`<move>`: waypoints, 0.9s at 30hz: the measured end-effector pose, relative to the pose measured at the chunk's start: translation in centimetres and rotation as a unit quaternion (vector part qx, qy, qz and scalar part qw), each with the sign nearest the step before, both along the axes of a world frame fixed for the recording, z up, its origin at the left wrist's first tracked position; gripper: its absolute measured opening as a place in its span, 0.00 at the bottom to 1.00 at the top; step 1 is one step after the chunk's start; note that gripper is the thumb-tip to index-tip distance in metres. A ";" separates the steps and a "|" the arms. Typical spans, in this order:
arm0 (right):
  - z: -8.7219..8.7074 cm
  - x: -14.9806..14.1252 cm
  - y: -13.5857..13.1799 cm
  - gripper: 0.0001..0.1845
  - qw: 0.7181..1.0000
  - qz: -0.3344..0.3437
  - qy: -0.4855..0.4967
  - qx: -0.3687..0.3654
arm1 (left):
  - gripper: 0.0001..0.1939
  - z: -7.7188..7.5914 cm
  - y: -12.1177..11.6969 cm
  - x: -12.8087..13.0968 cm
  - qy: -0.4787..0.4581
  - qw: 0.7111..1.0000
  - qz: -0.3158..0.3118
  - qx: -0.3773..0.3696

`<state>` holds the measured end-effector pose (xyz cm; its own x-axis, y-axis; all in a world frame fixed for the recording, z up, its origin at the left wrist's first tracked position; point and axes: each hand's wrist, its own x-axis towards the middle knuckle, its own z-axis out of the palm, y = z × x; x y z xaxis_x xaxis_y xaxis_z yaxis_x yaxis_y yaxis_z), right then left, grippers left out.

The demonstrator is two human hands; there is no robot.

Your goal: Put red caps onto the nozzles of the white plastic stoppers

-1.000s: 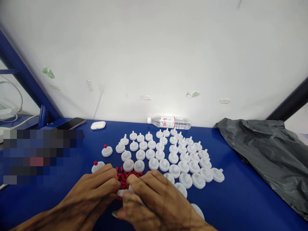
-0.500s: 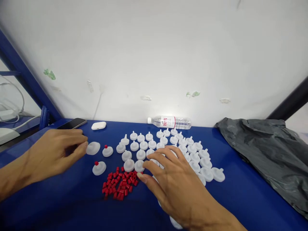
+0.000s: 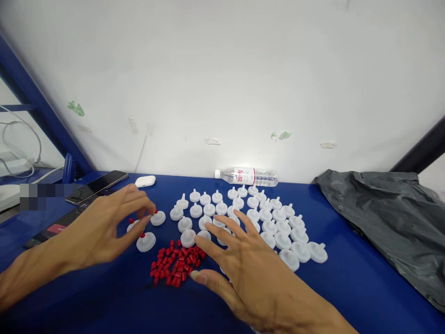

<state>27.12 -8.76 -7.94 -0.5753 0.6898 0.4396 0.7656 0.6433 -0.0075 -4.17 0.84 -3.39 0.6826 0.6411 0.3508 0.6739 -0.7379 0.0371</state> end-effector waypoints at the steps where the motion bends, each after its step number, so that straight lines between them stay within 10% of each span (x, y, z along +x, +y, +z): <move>1: 0.0 0.0 0.0 0.26 1.000 0.005 -0.005 0.002 | 0.10 -0.1 -0.5 0.4 -0.003 1.000 -0.024 -0.013; 9: 0.6 0.0 0.3 0.25 0.999 0.038 -0.022 -0.010 | 0.09 -1.1 -1.9 1.2 0.006 0.988 -0.087 -0.127; 27: 1.7 -0.3 -0.7 0.10 0.983 -0.005 0.107 0.150 | 0.07 -1.9 -1.3 1.5 -0.002 0.989 -0.107 -0.107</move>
<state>26.82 -9.45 -6.27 -0.4416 0.5161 0.7339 0.7730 0.6341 0.0191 -2.71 -0.50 -5.27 0.8093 0.5423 0.2258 0.5031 -0.8383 0.2100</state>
